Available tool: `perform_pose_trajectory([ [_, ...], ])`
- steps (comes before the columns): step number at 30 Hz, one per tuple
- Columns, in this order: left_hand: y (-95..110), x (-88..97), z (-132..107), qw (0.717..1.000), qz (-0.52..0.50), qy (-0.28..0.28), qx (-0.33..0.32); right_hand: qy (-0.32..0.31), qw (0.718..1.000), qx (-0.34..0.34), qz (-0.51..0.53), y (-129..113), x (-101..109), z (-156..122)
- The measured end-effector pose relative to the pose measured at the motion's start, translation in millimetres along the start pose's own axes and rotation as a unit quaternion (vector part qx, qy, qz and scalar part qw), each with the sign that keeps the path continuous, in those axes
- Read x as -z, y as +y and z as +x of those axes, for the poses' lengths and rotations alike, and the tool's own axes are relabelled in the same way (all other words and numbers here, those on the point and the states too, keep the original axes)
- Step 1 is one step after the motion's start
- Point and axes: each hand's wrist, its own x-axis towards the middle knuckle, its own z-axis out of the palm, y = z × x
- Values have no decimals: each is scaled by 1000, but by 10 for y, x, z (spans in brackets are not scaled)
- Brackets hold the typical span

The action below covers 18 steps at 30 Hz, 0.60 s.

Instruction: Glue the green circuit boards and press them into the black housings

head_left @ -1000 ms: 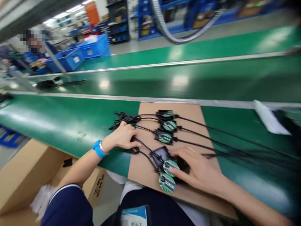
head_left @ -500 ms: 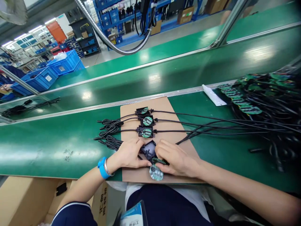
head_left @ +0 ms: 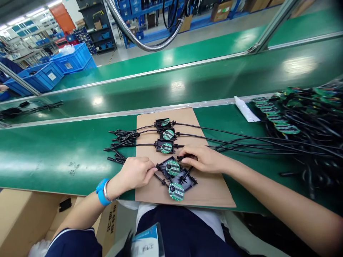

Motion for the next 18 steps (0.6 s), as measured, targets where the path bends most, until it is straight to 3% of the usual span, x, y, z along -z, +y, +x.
perform_pose_trajectory([
  [5,63,-103,19,998,52,-40,-16,14,991,52,-120,119,-180,21],
  [10,-41,-124,146,993,109,44,7,84,972,36,-216,73,-237,5],
  [13,-110,-97,173,991,114,60,21,124,966,43,-221,63,-262,10],
  [18,-148,-47,125,993,115,22,31,138,965,72,-211,60,-294,41],
])
